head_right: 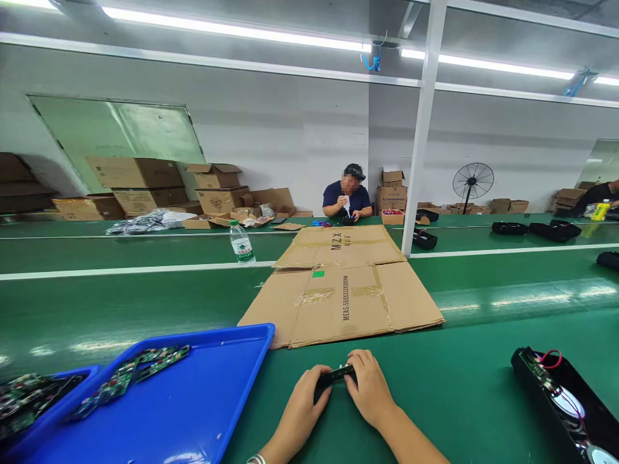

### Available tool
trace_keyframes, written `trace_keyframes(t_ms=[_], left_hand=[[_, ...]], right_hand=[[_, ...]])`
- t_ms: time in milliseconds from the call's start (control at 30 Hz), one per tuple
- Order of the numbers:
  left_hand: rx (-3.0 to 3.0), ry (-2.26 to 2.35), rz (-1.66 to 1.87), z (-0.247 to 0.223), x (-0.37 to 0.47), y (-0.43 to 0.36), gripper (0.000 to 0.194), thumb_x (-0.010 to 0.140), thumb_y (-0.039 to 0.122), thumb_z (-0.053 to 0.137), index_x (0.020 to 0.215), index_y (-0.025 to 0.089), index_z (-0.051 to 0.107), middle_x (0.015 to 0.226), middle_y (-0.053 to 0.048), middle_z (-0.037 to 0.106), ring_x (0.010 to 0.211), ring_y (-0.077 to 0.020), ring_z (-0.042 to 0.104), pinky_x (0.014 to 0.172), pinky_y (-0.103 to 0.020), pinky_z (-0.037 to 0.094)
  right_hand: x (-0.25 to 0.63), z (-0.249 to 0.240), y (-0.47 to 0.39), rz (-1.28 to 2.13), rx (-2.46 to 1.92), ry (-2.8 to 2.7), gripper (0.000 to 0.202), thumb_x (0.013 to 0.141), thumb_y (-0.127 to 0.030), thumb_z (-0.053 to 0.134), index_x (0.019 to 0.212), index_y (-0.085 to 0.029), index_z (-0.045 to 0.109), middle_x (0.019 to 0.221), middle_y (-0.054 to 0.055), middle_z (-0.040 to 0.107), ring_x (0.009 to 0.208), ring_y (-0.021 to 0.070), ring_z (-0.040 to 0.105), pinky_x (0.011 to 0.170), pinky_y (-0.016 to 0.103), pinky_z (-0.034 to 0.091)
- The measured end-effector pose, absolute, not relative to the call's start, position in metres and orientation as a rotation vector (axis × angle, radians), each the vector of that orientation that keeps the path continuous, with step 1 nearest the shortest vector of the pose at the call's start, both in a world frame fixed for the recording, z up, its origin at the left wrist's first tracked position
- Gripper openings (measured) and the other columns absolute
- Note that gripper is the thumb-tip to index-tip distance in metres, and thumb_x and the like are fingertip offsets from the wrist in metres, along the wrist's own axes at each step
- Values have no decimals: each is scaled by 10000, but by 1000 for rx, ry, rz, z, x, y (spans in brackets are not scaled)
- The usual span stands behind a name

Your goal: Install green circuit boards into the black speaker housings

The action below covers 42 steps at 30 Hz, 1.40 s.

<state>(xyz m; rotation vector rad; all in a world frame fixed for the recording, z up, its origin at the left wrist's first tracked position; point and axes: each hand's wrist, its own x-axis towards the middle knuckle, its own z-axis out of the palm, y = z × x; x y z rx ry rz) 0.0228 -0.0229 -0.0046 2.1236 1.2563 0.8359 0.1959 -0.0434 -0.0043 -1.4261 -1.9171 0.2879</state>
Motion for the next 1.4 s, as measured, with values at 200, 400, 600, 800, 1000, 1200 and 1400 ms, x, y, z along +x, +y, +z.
trace_keyframes(t_ms=[200, 400, 600, 800, 1000, 1200, 1400], left_hand=[[2143, 1249, 817, -4, 24, -23, 240, 769, 136, 460, 983, 193, 553, 976, -73, 611, 933, -236, 555, 845, -409, 439], [2172, 1242, 807, -4, 24, -22, 222, 773, 131, 460, 961, 187, 564, 956, -69, 614, 915, -230, 555, 829, -394, 441], [2175, 1229, 808, -2, 23, -23, 263, 767, 130, 470, 1006, 191, 559, 997, -64, 614, 948, -227, 543, 856, -399, 426], [2191, 1218, 764, -2, 24, -23, 264, 777, 114, 440, 1005, 184, 553, 1000, -69, 602, 947, -229, 526, 853, -406, 414], [2206, 1225, 760, -3, 25, -23, 266, 776, 107, 450, 1008, 188, 550, 1003, -58, 600, 945, -224, 518, 848, -391, 408], [2218, 1238, 752, 1, 25, -24, 215, 780, 113, 453, 952, 188, 558, 967, -51, 600, 918, -217, 524, 823, -364, 415], [2225, 1236, 748, 2, 26, -24, 209, 778, 113, 452, 939, 194, 558, 973, -48, 600, 918, -218, 521, 827, -365, 411]], right_hand=[[197, -2, -44, 335, -1425, -1919, 151, 808, -87, 459, 910, -185, 511, 1038, 67, 548, 999, 207, 491, 871, 378, 429], [196, -3, -45, 333, -1467, -1961, 180, 784, -67, 470, 903, -191, 520, 1006, 59, 562, 964, 219, 495, 843, 396, 429], [194, 2, -48, 349, -1321, -1932, 172, 846, -85, 406, 961, -191, 477, 1020, 61, 547, 952, 193, 497, 838, 356, 439], [194, -2, -45, 355, -1397, -1936, 176, 816, -73, 443, 927, -194, 505, 986, 56, 544, 926, 201, 506, 823, 372, 452], [194, -1, -45, 312, -1345, -1936, 180, 847, -101, 421, 967, -197, 514, 1065, 73, 515, 1001, 205, 489, 860, 372, 444], [196, -4, -44, 344, -1398, -1947, 101, 789, -134, 559, 870, -192, 549, 1091, 64, 529, 1051, 230, 462, 898, 387, 421], [195, -3, -46, 339, -1449, -1939, 122, 753, -116, 600, 840, -189, 557, 1062, 46, 558, 1040, 230, 454, 897, 386, 410]])
